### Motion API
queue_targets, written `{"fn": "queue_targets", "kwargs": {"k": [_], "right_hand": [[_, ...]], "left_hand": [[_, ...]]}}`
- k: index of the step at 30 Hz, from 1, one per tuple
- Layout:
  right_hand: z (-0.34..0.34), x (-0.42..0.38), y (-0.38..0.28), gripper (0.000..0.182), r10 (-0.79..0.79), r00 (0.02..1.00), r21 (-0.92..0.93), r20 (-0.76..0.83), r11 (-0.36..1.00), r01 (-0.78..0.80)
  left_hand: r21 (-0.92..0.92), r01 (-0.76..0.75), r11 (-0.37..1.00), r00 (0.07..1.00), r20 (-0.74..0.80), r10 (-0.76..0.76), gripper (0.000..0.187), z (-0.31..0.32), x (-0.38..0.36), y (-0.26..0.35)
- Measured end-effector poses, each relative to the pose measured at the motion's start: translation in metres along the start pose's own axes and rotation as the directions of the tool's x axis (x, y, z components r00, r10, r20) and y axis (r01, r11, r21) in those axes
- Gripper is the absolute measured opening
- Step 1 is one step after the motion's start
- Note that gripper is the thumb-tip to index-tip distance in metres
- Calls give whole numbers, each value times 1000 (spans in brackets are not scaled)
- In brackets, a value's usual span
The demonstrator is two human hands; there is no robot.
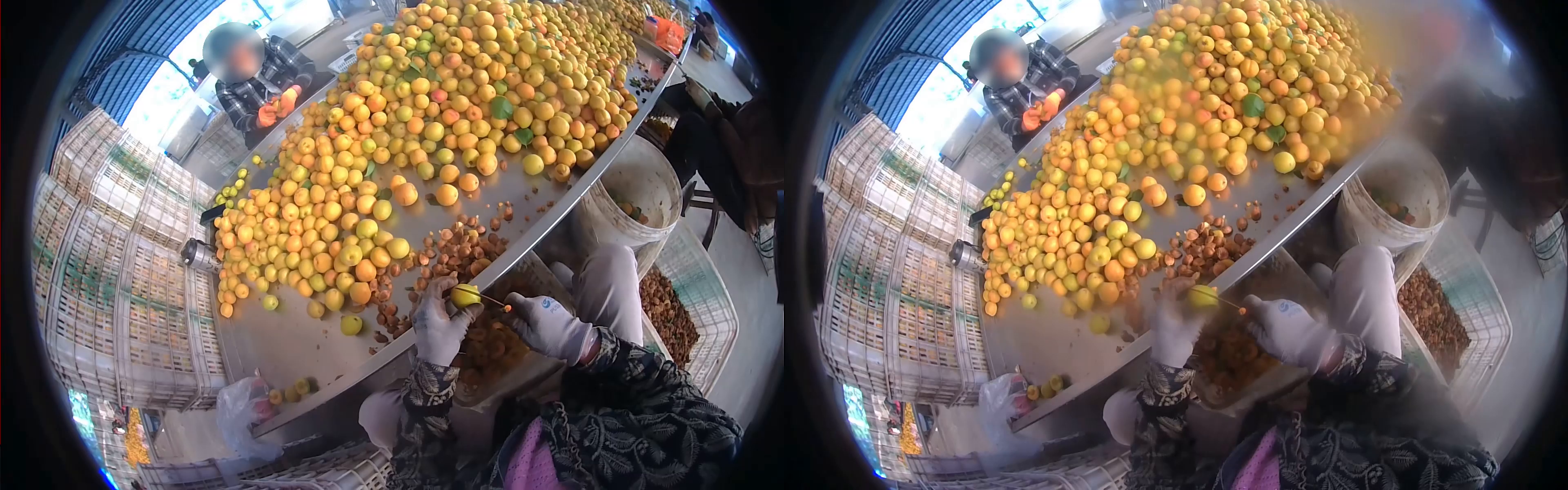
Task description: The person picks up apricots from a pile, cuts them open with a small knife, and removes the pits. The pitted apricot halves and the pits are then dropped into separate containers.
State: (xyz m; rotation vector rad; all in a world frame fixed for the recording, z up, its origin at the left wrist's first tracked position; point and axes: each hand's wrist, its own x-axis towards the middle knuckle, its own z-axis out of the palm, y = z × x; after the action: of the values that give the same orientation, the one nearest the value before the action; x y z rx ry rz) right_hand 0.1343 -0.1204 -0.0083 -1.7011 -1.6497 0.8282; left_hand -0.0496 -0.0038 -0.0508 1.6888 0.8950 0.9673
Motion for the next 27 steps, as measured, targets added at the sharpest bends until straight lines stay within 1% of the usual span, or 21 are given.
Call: {"fn": "queue_targets", "kwargs": {"k": [1, 2, 3, 4, 5, 9, 11, 12, 13, 14, 15, 16, 17, 18, 19, 20, 21, 23, 24, 26, 27], "right_hand": [[0, 1, 1, 24, -36, 999, -53, -10, 998, 35], [1, 1, -1, 24, -39, 999, -55, -9, 998, 38], [2, 1, -3, 24, -18, 1000, -100, 15, 995, 19], [2, 2, -5, 26, 4, 999, -146, 37, 989, 2], [3, 2, -9, 26, 3, 999, -146, 38, 989, 3], [8, 2, -21, 28, -22, 1000, -238, -16, 971, 17], [9, 5, -25, 28, -45, 998, -269, -36, 962, 33], [7, 7, -29, 28, -9, 1000, -225, -5, 974, 8], [4, 8, -33, 29, 25, 999, -180, 27, 983, -20], [1, 9, -36, 29, 25, 999, -182, 28, 983, -20], [-3, 11, -39, 30, 26, 998, -240, 64, 971, -10], [-5, 12, -41, 31, 29, 995, -297, 101, 955, 2], [-6, 14, -39, 31, 29, 994, -299, 102, 954, 3], [-4, 16, -34, 31, 36, 992, -306, 119, 952, 2], [-2, 16, -29, 32, 45, 990, -312, 136, 950, -1], [0, 17, -26, 32, 46, 990, -315, 134, 949, -1], [1, 18, -24, 31, 39, 992, -318, 121, 948, 1], [7, 18, -16, 31, 37, 993, -316, 113, 949, 1], [9, 21, -10, 30, 48, 993, -300, 105, 954, -14], [9, 23, -6, 30, 61, 994, -285, 86, 958, -34], [8, 23, -5, 31, 18, 996, -262, 82, 965, 4]], "left_hand": [[54, -22, 998, 1000, 0, 23, 53, 0, 1, 10], [107, -45, 993, 999, 0, 45, 53, -1, 2, 19], [107, -45, 993, 999, -2, 46, 53, -2, 2, 23], [88, 26, 996, 999, 17, -27, 49, -3, 2, 26], [71, 98, 993, 994, 37, -101, 46, -4, 1, 27], [119, 83, 989, 996, 15, -85, 43, -6, 1, 29], [207, 34, 978, 999, 17, -38, 40, -6, 3, 30], [205, 33, 978, 999, 16, -37, 40, -6, 3, 26], [247, -45, 968, 999, 4, 45, 43, -6, 5, 22], [289, -121, 950, 992, -4, 128, 46, -7, 5, 21], [288, -121, 950, 992, -6, 129, 46, -8, 3, 21], [380, -86, 921, 996, 20, 84, 47, -10, 3, 33], [469, -53, 881, 998, 44, 37, 48, -11, 3, 40], [467, -50, 883, 999, 42, 34, 48, -11, 3, 37], [512, -61, 857, 998, 29, 54, 49, -10, 3, 33], [557, -78, 827, 996, 18, 82, 50, -9, 5, 32], [553, -81, 829, 996, 16, 86, 50, -8, 7, 33], [579, -232, 782, 971, 90, 221, 51, -7, 6, 40], [580, -238, 779, 970, 93, 227, 51, -8, 6, 43], [744, -262, 615, 965, 198, 172, 51, -8, 8, 49], [741, -272, 614, 962, 206, 178, 51, -6, 9, 54]]}}
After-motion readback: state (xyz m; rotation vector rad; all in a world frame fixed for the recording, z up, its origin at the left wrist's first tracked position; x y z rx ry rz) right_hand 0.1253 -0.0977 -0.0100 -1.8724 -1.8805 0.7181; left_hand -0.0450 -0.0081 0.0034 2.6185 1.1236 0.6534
